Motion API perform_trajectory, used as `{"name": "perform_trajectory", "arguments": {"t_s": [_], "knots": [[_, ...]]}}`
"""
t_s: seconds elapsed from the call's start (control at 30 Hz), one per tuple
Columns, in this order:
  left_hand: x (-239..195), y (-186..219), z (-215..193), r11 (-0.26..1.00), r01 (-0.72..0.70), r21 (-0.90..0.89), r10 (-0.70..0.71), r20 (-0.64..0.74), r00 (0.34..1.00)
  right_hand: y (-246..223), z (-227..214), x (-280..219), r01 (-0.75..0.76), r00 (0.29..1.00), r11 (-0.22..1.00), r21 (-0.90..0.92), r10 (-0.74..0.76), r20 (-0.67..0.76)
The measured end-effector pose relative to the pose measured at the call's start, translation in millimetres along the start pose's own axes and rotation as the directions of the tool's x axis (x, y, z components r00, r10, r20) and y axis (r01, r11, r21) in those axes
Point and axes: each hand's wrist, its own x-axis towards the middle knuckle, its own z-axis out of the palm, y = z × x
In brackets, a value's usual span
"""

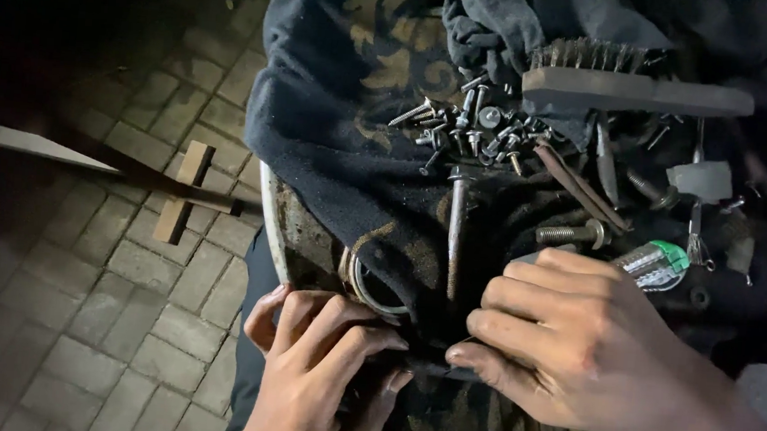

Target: The person cleans a long metal screw by scraping it with a small metal tool. They hold the screw in one hand and use the tool to remove rust or debris from the threads and shaft. The person then picks up a second screw and repeats the cleaning process.

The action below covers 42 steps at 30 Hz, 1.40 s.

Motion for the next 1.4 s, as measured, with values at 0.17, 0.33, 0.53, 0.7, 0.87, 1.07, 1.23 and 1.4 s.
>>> {"name": "perform_trajectory", "arguments": {"t_s": [0.17, 0.33, 0.53, 0.7, 0.87, 1.07, 1.23, 1.4], "knots": [[-0.9, -1.1, 0.9, 1.0, 0.003, 0.011, -0.003, 0.008, 1.0, -0.5, 2.6, 0.8, -0.008, 1.0, 1.0, 0.027, 0.008, -0.012], [1.3, -1.1, 3.1, 0.999, -0.042, 0.023, 0.043, -0.033, 0.999, 2.9, 5.1, 0.3, 0.015, 1.0, 0.998, 0.068, -0.014, -0.01], [1.0, 4.4, 3.0, 0.999, 0.052, -0.012, -0.052, -0.034, 0.998, 7.6, 9.3, -2.5, 0.066, 0.998, 0.993, 0.096, -0.065, -0.009], [1.9, 7.6, 2.7, 0.999, 0.051, -0.017, -0.052, -0.044, 0.998, 6.4, 7.4, -1.5, 0.049, 0.998, 0.994, 0.094, -0.052, 0.033], [2.5, 5.4, -1.5, 0.999, 0.051, -0.004, -0.051, -0.007, 0.999, 15.7, 8.8, -13.0, 0.086, 0.996, 0.995, 0.051, -0.087, 0.024], [3.0, 1.6, 1.2, 1.0, -0.012, -0.015, 0.012, -0.019, 1.0, 8.4, -0.5, -4.4, 0.026, 1.0, 1.0, -0.002, -0.026, -0.013], [0.4, 1.1, 1.4, 1.0, 0.021, -0.014, -0.021, -0.007, 1.0, 5.8, 2.8, -0.1, 0.02, 1.0, 0.998, 0.056, -0.02, 0.014], [0.6, 0.6, 0.8, 1.0, 0.012, -0.011, -0.012, 0.004, 1.0, 6.8, 5.1, -0.6, 0.008, 1.0, 0.996, 0.086, -0.01, 0.017]]}}
